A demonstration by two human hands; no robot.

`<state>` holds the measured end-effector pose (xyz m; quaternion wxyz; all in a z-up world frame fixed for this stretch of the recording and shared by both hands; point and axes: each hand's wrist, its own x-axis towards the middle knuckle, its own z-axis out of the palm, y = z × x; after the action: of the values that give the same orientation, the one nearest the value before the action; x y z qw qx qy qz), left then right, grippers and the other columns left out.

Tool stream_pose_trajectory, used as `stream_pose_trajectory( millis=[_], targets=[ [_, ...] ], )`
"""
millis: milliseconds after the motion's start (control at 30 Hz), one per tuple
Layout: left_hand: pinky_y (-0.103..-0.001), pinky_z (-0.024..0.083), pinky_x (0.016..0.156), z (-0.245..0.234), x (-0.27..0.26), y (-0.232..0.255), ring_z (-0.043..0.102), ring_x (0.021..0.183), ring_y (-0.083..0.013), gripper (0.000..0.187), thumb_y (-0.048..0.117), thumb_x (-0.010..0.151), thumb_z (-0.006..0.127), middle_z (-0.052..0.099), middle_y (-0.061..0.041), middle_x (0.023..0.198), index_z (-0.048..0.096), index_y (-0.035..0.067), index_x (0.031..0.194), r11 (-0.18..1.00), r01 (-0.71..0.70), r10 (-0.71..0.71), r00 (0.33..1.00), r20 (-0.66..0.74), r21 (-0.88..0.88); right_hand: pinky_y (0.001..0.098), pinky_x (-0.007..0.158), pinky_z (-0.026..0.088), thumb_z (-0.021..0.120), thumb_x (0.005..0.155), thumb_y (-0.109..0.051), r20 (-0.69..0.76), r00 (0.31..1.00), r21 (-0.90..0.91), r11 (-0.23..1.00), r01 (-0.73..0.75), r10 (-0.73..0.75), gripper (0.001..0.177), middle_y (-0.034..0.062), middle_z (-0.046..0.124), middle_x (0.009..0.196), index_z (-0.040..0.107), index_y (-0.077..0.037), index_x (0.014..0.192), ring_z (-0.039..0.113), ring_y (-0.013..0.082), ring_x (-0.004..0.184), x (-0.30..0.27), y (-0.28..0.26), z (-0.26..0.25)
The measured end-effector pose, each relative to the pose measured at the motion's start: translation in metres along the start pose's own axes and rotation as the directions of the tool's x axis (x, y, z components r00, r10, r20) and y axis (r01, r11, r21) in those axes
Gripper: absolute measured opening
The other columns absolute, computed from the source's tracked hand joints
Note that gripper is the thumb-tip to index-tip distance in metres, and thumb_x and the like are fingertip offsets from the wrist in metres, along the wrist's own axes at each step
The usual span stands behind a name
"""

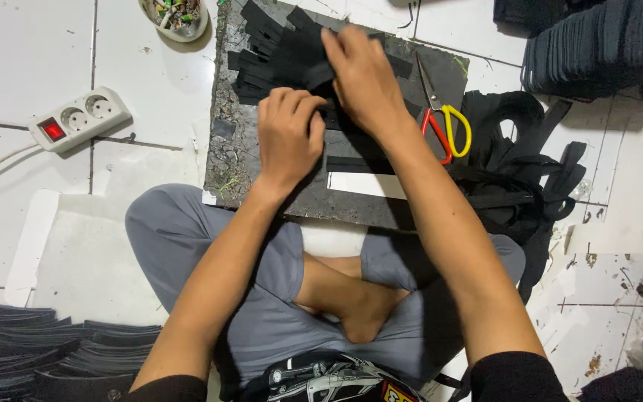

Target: Cutting long strips of black material into smaller segments using a template and scissors.

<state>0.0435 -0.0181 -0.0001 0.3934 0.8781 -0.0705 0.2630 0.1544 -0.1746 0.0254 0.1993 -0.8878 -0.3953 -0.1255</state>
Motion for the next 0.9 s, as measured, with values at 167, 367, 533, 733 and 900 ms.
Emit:
stream_pose_trajectory(
  millis=[167,367,533,733,900],
  targets=[
    [-0.045,0.042,0.094,-0.009,0.008,0.001,0.057,0.106,-0.0313,0.018,0.011,0.088,0.077,0.063,-0.010,0.104,0.069,0.004,0.103,0.991,0.108,-0.106,0.994,-0.031,0.077,0.0409,0.096,0.047,0.071,0.084,-0.002,0.182,0.983,-0.160,0.987,0.034,-0.004,0.055,0.0155,0.059,0.122,0.061,0.004,0.138,0.057,0.0314,0.113,-0.019,0.003,0.009],
    [-0.043,0.039,0.098,-0.003,0.016,-0.022,0.055,0.110,-0.0260,0.024,0.010,0.092,0.080,0.063,-0.004,0.113,0.073,0.008,0.114,0.964,-0.046,0.067,0.995,-0.070,0.262,0.0429,0.095,0.047,0.069,0.090,0.000,0.188,0.978,-0.019,0.996,-0.091,0.093,0.054,0.0163,0.059,0.120,0.057,0.005,0.143,0.057,0.0339,0.111,-0.026,-0.004,-0.002],
    [-0.047,0.035,0.104,-0.009,0.025,-0.046,0.052,0.121,-0.0259,0.033,0.005,0.088,0.079,0.064,-0.002,0.126,0.074,0.016,0.119,0.919,-0.101,0.134,0.989,-0.060,0.382,0.0455,0.102,0.047,0.063,0.089,0.008,0.206,0.970,-0.094,0.989,-0.111,0.129,0.061,0.0161,0.058,0.131,0.055,-0.001,0.149,0.057,0.0348,0.121,-0.029,-0.009,-0.003],
    [-0.057,0.024,0.119,-0.018,0.012,-0.035,0.045,0.141,-0.0314,0.051,0.003,0.086,0.071,0.055,-0.010,0.149,0.068,0.011,0.136,0.917,-0.091,0.049,0.992,0.117,0.388,0.0516,0.124,0.035,0.060,0.078,0.004,-0.015,0.966,-0.048,0.965,-0.260,0.259,0.075,0.0257,0.044,0.155,0.047,0.001,0.152,0.043,0.0433,0.146,-0.046,-0.033,-0.011],
    [-0.059,0.017,0.126,-0.013,0.007,-0.022,0.033,0.153,-0.0316,0.051,0.016,0.100,0.066,0.048,-0.014,0.159,0.059,0.007,0.149,0.954,-0.115,0.071,0.984,0.166,0.277,0.0550,0.130,0.024,0.064,0.087,-0.005,-0.065,0.938,-0.066,0.937,-0.344,0.340,0.071,0.0236,0.039,0.162,0.045,-0.001,0.155,0.035,0.0406,0.155,-0.073,-0.058,0.001]
  ],
)
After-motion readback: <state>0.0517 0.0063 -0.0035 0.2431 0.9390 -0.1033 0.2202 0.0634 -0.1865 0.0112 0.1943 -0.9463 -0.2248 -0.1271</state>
